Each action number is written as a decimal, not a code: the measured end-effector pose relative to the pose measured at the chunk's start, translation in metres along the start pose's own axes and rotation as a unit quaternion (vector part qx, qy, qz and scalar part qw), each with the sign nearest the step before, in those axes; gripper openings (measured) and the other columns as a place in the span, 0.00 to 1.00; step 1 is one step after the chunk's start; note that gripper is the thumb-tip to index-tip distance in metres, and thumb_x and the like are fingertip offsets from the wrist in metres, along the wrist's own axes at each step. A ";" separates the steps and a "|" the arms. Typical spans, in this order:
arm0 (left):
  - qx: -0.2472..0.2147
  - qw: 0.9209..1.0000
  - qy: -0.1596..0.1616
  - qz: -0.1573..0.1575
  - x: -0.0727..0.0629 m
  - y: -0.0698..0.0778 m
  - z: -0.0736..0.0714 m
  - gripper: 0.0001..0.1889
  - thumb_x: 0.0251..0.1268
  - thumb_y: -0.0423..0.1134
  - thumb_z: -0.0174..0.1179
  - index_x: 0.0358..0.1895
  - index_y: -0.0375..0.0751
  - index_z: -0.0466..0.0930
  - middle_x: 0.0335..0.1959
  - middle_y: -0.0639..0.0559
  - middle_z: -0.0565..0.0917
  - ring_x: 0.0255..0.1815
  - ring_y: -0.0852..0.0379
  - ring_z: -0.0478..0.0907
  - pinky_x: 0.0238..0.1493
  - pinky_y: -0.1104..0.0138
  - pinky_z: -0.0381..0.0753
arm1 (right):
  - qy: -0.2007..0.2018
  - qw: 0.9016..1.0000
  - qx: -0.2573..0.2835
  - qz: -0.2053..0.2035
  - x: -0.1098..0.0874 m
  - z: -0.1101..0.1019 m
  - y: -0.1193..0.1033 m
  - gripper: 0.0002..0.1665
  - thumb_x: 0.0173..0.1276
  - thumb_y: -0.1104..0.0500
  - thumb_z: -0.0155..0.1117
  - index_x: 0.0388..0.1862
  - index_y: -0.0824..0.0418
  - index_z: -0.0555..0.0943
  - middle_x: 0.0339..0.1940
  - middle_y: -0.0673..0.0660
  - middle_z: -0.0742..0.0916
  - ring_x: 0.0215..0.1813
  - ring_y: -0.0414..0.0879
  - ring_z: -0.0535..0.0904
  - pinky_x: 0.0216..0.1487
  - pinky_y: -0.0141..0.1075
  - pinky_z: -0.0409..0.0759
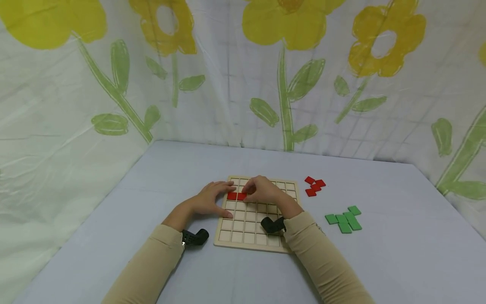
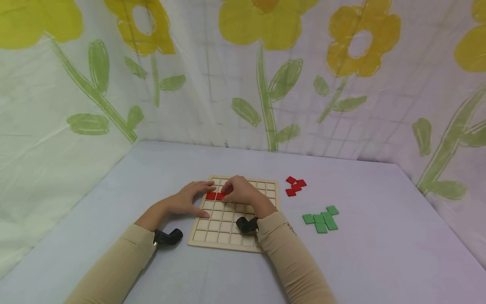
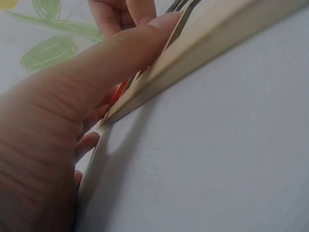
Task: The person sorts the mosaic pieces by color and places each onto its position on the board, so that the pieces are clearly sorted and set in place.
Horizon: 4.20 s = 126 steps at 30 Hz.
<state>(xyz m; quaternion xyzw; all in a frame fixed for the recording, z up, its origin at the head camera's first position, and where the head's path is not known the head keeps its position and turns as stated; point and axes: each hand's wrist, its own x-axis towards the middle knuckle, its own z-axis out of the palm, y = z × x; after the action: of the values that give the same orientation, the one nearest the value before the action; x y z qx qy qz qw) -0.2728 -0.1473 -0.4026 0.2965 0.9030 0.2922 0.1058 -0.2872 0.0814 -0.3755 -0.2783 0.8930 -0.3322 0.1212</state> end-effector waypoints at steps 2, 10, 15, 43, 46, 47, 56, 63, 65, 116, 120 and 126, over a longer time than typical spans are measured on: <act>0.000 1.000 0.000 0.000 0.000 0.000 0.001 0.45 0.44 0.57 0.70 0.68 0.48 0.63 0.74 0.53 0.56 0.76 0.46 0.46 0.75 0.49 0.37 | -0.001 1.000 0.001 0.004 -0.001 0.000 0.000 0.13 0.57 0.61 0.69 0.41 0.64 0.83 0.38 0.56 0.86 0.38 0.42 0.80 0.40 0.32 0.80; 0.009 1.000 0.002 0.000 0.000 -0.001 0.001 0.46 0.44 0.58 0.70 0.68 0.47 0.62 0.74 0.52 0.56 0.76 0.46 0.45 0.75 0.49 0.36 | 0.004 1.000 0.003 0.018 -0.009 -0.016 0.008 0.17 0.59 0.58 0.68 0.47 0.63 0.82 0.47 0.58 0.83 0.48 0.48 0.79 0.50 0.38 0.79; 0.011 1.000 0.001 0.002 0.000 0.001 0.001 0.46 0.44 0.57 0.70 0.69 0.47 0.62 0.74 0.52 0.55 0.76 0.46 0.45 0.75 0.49 0.35 | 0.025 0.999 0.024 0.018 -0.020 -0.031 0.017 0.20 0.59 0.58 0.68 0.49 0.66 0.80 0.49 0.61 0.83 0.51 0.52 0.78 0.54 0.43 0.78; 0.011 1.000 0.002 -0.002 0.000 0.002 0.002 0.46 0.43 0.57 0.70 0.69 0.50 0.62 0.75 0.52 0.55 0.75 0.45 0.45 0.75 0.48 0.39 | 0.069 0.983 0.097 0.139 -0.066 -0.120 0.098 0.28 0.63 0.54 0.63 0.58 0.68 0.74 0.61 0.66 0.77 0.62 0.57 0.71 0.65 0.50 0.70; 0.014 1.000 0.002 -0.004 0.001 0.002 0.002 0.46 0.43 0.58 0.70 0.69 0.51 0.62 0.75 0.53 0.55 0.75 0.45 0.45 0.75 0.48 0.41 | 0.074 0.980 0.122 0.141 -0.072 -0.130 0.104 0.30 0.64 0.55 0.62 0.60 0.70 0.71 0.64 0.67 0.74 0.66 0.59 0.67 0.69 0.53 0.63; 0.014 1.000 0.002 -0.008 0.001 0.002 0.002 0.46 0.43 0.58 0.70 0.69 0.52 0.61 0.75 0.54 0.54 0.76 0.46 0.45 0.75 0.48 0.41 | 0.076 0.978 0.130 0.143 -0.074 -0.133 0.106 0.30 0.64 0.55 0.62 0.60 0.71 0.71 0.64 0.68 0.73 0.67 0.60 0.65 0.70 0.54 0.61; 0.024 1.000 0.005 0.012 0.000 0.001 0.002 0.45 0.45 0.57 0.69 0.69 0.48 0.62 0.74 0.50 0.57 0.75 0.46 0.48 0.75 0.49 0.40 | 0.063 0.967 0.149 0.194 -0.082 -0.146 0.129 0.28 0.68 0.56 0.58 0.61 0.70 0.70 0.66 0.68 0.71 0.67 0.59 0.65 0.71 0.54 0.58; 0.018 1.000 0.007 0.005 0.000 0.002 0.002 0.45 0.44 0.58 0.70 0.69 0.49 0.62 0.74 0.51 0.56 0.75 0.45 0.47 0.74 0.47 0.43 | 0.049 0.955 0.166 0.240 -0.090 -0.146 0.143 0.26 0.68 0.58 0.56 0.62 0.70 0.70 0.63 0.65 0.74 0.57 0.49 0.72 0.70 0.49 0.64; 0.015 1.000 0.007 0.007 -0.001 0.003 0.002 0.45 0.44 0.58 0.70 0.68 0.49 0.63 0.74 0.50 0.57 0.75 0.44 0.47 0.74 0.46 0.43 | 0.044 0.953 0.163 0.251 -0.093 -0.146 0.145 0.26 0.68 0.58 0.57 0.62 0.70 0.70 0.58 0.61 0.78 0.52 0.46 0.73 0.66 0.47 0.68; 0.027 1.000 0.003 -0.001 0.001 0.000 0.003 0.46 0.44 0.58 0.70 0.69 0.50 0.61 0.74 0.52 0.55 0.75 0.47 0.47 0.75 0.50 0.38 | 0.078 0.972 -0.006 0.220 -0.102 -0.134 0.153 0.20 0.56 0.56 0.69 0.43 0.69 0.81 0.35 0.55 0.84 0.40 0.48 0.72 0.41 0.33 0.71; 0.026 1.000 0.003 -0.003 0.002 0.000 0.004 0.46 0.43 0.58 0.70 0.69 0.50 0.61 0.74 0.52 0.56 0.75 0.45 0.47 0.75 0.48 0.40 | 0.081 0.971 -0.014 0.224 -0.104 -0.135 0.155 0.20 0.57 0.55 0.68 0.43 0.68 0.81 0.37 0.57 0.84 0.42 0.49 0.71 0.42 0.34 0.71; 0.025 1.000 0.002 -0.004 0.002 0.000 0.003 0.46 0.44 0.58 0.69 0.69 0.50 0.61 0.74 0.52 0.55 0.76 0.46 0.46 0.75 0.49 0.38 | 0.089 0.971 -0.013 0.221 -0.107 -0.135 0.151 0.22 0.57 0.53 0.68 0.44 0.68 0.81 0.40 0.58 0.84 0.43 0.50 0.72 0.45 0.36 0.72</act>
<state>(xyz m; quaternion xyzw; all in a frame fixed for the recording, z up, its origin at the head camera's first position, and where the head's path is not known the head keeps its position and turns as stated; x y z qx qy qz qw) -0.2726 -0.1444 -0.4051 0.2950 0.9115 0.2692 0.0979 -0.3169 0.3082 -0.3709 -0.0451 0.9439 -0.3087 0.1083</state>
